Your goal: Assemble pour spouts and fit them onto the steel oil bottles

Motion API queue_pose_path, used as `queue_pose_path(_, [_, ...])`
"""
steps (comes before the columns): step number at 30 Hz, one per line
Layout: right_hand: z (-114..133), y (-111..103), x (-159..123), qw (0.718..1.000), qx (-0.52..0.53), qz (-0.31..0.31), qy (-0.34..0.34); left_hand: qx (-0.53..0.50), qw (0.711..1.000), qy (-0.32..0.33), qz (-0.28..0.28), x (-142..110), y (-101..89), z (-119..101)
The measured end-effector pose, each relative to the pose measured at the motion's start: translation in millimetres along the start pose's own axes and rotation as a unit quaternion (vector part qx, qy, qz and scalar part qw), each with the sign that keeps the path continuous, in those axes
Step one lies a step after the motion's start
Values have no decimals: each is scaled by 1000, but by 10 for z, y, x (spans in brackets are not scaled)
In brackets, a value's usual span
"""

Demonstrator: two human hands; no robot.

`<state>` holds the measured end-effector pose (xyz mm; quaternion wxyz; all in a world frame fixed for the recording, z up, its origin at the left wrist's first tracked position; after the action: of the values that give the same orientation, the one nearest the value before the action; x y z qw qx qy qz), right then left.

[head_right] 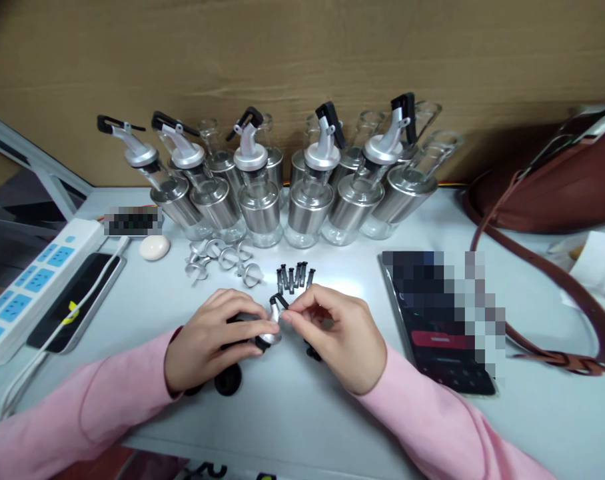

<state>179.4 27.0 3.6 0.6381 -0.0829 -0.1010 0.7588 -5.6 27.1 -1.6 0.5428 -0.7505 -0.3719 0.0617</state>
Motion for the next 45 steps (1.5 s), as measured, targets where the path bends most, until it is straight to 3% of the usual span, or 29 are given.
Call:
queue_pose_path(7, [13, 15, 0, 1000, 19, 6, 10, 31, 999, -25, -25, 4, -21, -11])
queue_pose_path(29, [-44, 63, 8, 971, 203, 17, 126, 23, 1000, 22, 0, -27, 47, -3])
queue_pose_path(45, [5, 67, 2, 965, 239, 40, 104, 24, 999, 34, -6, 0, 24, -23])
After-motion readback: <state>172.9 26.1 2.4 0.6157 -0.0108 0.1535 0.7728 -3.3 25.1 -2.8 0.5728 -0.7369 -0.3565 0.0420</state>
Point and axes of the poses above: each hand's wrist, its own x-axis towards the middle knuckle, its own y-axis out of the palm, z = x × y, the point moved 3 cm from there along x, towards the middle knuckle, and after that the axes turned 13 degrees about x, right-handed, at the moved point
